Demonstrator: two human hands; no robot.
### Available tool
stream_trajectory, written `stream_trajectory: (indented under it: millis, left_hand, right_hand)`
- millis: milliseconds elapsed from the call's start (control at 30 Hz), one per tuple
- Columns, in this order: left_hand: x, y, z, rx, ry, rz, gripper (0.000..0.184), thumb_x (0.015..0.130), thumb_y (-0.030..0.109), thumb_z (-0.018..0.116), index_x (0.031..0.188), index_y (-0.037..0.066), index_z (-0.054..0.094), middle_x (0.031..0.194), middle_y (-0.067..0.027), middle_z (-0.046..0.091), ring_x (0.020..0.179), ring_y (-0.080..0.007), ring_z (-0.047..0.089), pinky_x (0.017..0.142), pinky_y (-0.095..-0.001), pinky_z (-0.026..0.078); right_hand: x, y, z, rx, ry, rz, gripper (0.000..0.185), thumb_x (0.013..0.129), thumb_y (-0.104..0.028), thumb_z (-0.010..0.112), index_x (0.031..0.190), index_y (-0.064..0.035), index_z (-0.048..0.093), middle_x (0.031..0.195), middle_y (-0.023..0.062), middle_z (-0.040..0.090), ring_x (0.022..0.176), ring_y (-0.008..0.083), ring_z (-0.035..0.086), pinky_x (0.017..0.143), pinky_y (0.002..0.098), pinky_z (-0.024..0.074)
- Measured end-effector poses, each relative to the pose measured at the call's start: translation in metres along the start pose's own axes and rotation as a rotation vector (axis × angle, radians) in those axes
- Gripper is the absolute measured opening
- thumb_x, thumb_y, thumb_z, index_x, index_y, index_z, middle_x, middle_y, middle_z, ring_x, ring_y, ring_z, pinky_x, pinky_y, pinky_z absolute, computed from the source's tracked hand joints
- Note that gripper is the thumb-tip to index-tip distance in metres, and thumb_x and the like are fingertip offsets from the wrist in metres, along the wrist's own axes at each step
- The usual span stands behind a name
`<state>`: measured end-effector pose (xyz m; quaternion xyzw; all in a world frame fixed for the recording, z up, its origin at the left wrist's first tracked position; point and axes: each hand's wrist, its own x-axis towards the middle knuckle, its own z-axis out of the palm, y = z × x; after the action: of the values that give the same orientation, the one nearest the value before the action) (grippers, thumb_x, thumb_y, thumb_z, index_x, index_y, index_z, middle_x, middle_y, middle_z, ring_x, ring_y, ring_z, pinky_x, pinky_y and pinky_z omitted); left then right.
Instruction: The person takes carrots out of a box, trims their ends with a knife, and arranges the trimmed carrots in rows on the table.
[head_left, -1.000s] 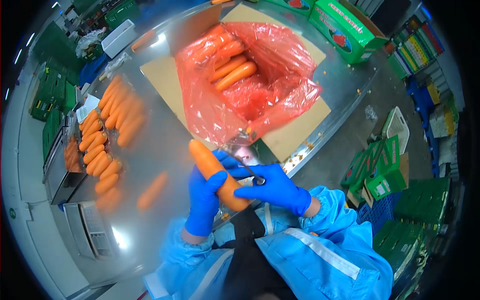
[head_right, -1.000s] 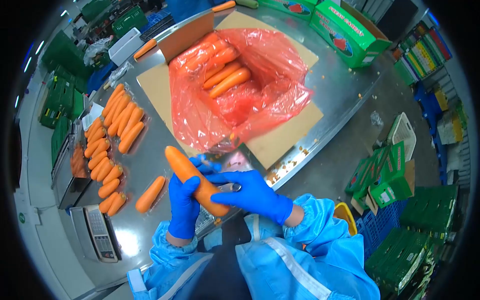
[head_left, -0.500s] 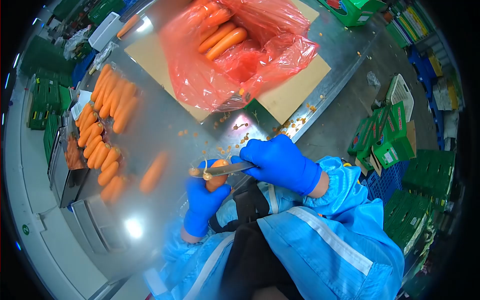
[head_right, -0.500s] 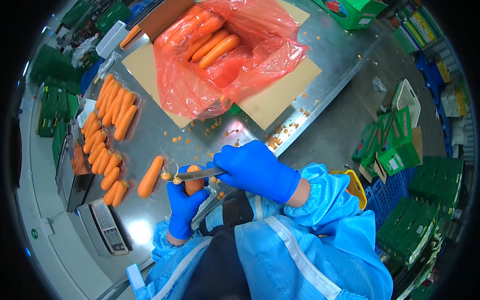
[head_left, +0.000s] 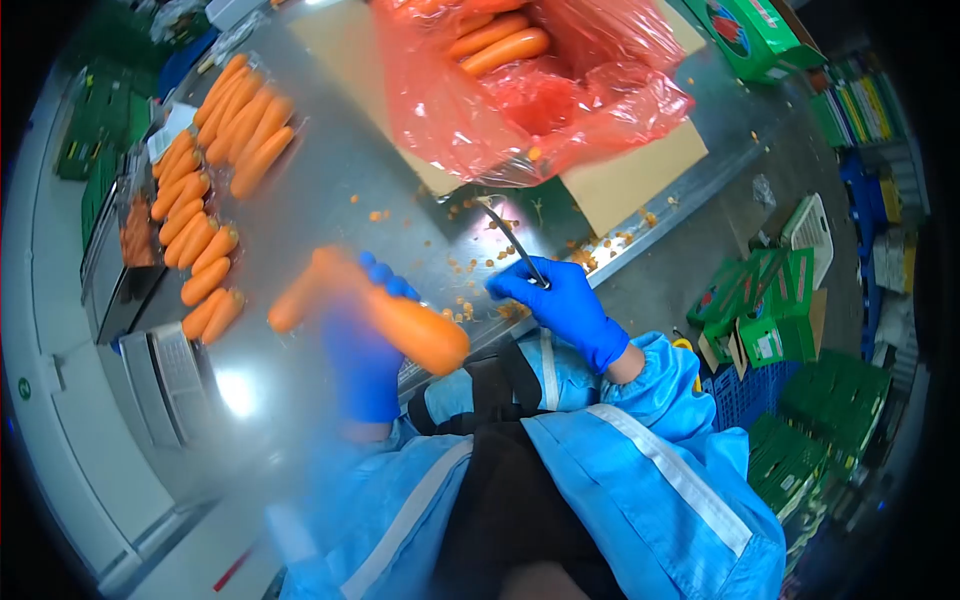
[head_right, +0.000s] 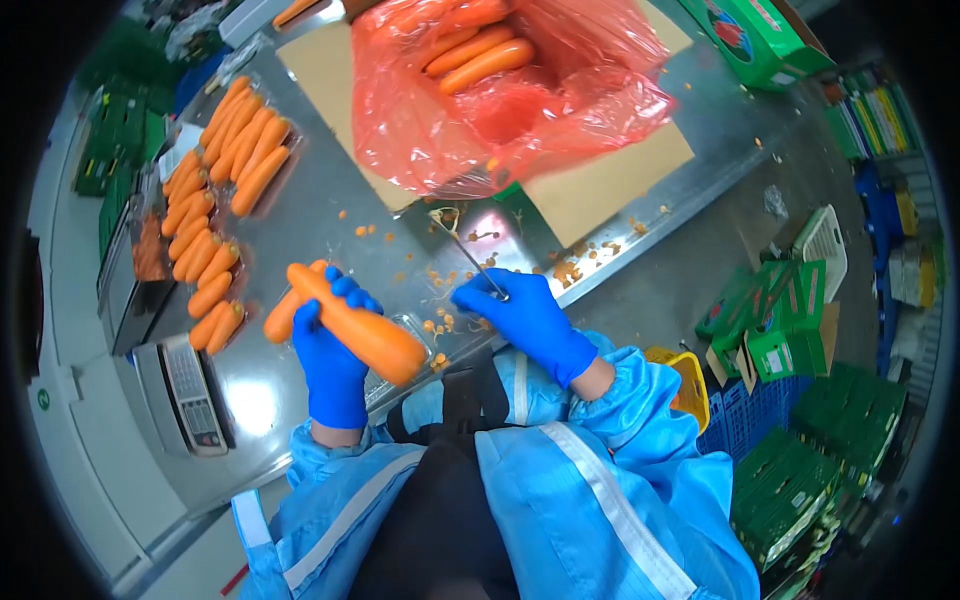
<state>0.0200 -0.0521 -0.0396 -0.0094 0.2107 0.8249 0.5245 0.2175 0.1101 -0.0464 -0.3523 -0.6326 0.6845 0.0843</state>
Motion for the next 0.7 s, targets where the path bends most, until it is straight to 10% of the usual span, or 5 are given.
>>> stream_trajectory:
  millis: [200,333,400,533,700]
  left_hand:
    - [0.002,0.012,-0.022,-0.121,0.198,0.222,0.042,0.09,0.031,0.062,0.122,0.006,0.05,0.108,-0.0098,0.059,0.104,-0.0269,0.056,0.1,-0.0445,0.043]
    - [-0.007,0.019,-0.041,0.101,0.303,0.32,0.047,0.093,0.025,0.059,0.131,0.002,0.045,0.113,-0.0139,0.059,0.11,-0.0296,0.056,0.101,-0.0461,0.044]
    - [-0.008,0.029,-0.051,0.277,0.362,0.342,0.054,0.091,0.022,0.063,0.136,0.001,0.041,0.115,-0.0164,0.06,0.108,-0.0278,0.059,0.097,-0.0431,0.048]
    - [-0.022,0.078,-0.095,1.718,0.464,0.519,0.068,0.086,0.014,0.067,0.144,0.002,0.034,0.139,-0.0139,0.047,0.124,-0.0269,0.049,0.105,-0.0417,0.041]
    - [-0.016,0.086,-0.137,2.203,0.422,0.621,0.076,0.076,0.012,0.071,0.145,0.004,0.039,0.145,-0.0181,0.042,0.137,-0.0382,0.035,0.112,-0.0473,0.028]
  right_hand:
    - [0.01,-0.042,0.054,0.022,-0.182,-0.157,0.07,0.078,-0.022,0.08,0.14,-0.011,0.049,0.127,0.0091,0.062,0.08,0.0108,0.059,0.077,0.0271,0.0504]
    - [0.03,-0.038,0.092,-0.082,-0.176,-0.126,0.067,0.079,-0.01,0.077,0.14,-0.0109,0.049,0.125,0.0075,0.062,0.086,0.0092,0.06,0.075,0.0246,0.0507]
    - [0.052,-0.022,0.1,0.227,-0.194,0.033,0.062,0.08,-0.015,0.077,0.137,-0.0091,0.053,0.097,0.0035,0.066,0.068,0.0049,0.057,0.06,0.0213,0.0461]
    - [0.097,-0.035,0.1,0.16,-0.173,0.109,0.061,0.08,-0.017,0.077,0.134,-0.0022,0.053,0.093,0.0048,0.065,0.065,0.0094,0.06,0.061,0.0234,0.0497]
    - [0.14,-0.056,0.124,0.032,-0.178,0.112,0.057,0.079,-0.026,0.077,0.128,-0.003,0.059,0.083,0.0035,0.064,0.063,0.008,0.058,0.058,0.0223,0.0457]
